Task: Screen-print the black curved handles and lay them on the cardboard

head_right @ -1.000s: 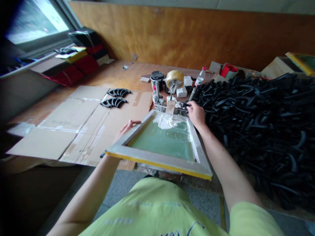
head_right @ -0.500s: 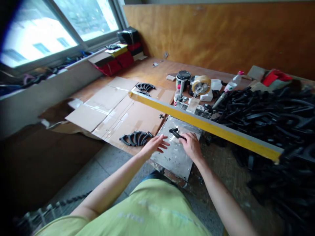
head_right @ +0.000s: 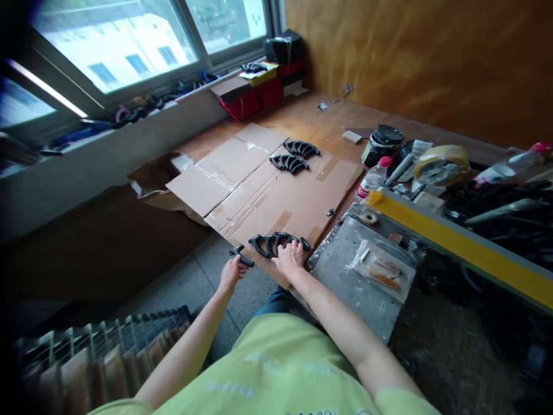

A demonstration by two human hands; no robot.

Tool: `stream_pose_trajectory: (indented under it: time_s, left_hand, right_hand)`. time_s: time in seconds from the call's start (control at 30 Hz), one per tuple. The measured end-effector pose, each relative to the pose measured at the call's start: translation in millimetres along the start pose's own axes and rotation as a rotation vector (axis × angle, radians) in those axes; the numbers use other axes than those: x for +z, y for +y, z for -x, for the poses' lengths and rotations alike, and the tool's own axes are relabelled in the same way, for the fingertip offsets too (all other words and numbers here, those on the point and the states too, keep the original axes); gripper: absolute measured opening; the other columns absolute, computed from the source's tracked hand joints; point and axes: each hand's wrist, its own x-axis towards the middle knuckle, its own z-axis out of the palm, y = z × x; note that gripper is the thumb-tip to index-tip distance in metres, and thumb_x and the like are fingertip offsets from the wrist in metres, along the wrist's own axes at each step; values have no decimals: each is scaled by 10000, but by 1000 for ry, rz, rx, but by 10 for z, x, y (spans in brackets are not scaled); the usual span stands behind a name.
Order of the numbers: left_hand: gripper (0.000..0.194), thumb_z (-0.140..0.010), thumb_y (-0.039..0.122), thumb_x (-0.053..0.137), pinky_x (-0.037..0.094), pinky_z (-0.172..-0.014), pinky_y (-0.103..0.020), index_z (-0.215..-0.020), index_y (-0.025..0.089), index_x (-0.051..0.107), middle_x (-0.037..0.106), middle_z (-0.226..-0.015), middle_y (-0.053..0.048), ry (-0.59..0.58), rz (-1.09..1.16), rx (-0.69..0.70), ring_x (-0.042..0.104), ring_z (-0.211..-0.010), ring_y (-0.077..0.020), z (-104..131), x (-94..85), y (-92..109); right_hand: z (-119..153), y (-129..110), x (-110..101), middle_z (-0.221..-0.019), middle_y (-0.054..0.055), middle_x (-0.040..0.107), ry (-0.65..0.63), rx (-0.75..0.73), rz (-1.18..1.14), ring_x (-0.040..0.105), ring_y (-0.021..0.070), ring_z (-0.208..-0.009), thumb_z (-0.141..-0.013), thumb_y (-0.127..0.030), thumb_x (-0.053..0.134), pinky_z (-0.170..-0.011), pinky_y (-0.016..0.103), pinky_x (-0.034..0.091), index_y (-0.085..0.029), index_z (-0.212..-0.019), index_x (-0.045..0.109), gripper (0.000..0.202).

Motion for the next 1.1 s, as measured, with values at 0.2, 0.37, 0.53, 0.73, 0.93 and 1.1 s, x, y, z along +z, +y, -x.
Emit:
stream_pose_trajectory:
  time_s: [0.2, 0.37, 0.53, 0.73, 0.93, 1.1]
  left_hand:
    - [313, -889, 483, 354, 421, -561, -271, -740, 229, 461, 695, -701, -66, -85, -130, 9, 624, -606, -187, -359, -73, -72]
    - [309, -895, 439, 354, 416, -575, -290, -714, 227, 486, 698, -651, -67, -181, -212, 16, 628, -582, -204, -444, -134, -42]
    - [324, -896, 441, 348, 422, -575, -293, -748, 212, 524, 707, -659, -66, -256, -254, 2, 639, -580, -204, -448, -164, -22]
    - [342, -925, 420, 281, 442, -595, -270, -807, 204, 517, 723, -713, -46, -267, -289, -30, 663, -610, -172, -377, -142, 35]
    - [349, -931, 407, 291, 437, -619, -270, -769, 207, 527, 711, -656, -25, -232, -388, -33, 652, -589, -166, -314, -152, 161]
    - [340, -919, 340, 311, 447, -624, -268, -712, 202, 542, 706, -623, -26, -236, -408, -24, 654, -586, -169, -276, -114, 203]
  right_hand:
    - [-182, -228, 119, -1026, 226, 658, -31, 117, 76, 514, 359, -1043, -819, -508, 613, -874, 492, 331, -133, -958, 698, 409]
    - [-243, -241, 202, -1030, 210, 640, 16, 154, 93, 512, 347, -1029, -798, -507, 618, -860, 474, 355, -141, -940, 701, 401]
    - [-420, -229, 184, -1031, 208, 625, 50, 197, 72, 508, 343, -1020, -786, -508, 628, -858, 464, 365, -111, -942, 705, 434]
    - [-495, -198, 178, -1074, 203, 616, 41, 243, 49, 490, 333, -1053, -799, -484, 611, -891, 458, 347, -107, -973, 692, 423]
    - [-635, -160, 157, -1120, 222, 599, 40, 281, 24, 465, 345, -1111, -817, -474, 600, -925, 464, 317, -76, -1021, 672, 453]
    - [-679, -142, 164, -1147, 233, 593, 22, 283, -5, 468, 344, -1121, -849, -507, 573, -930, 460, 324, -81, -1033, 671, 474]
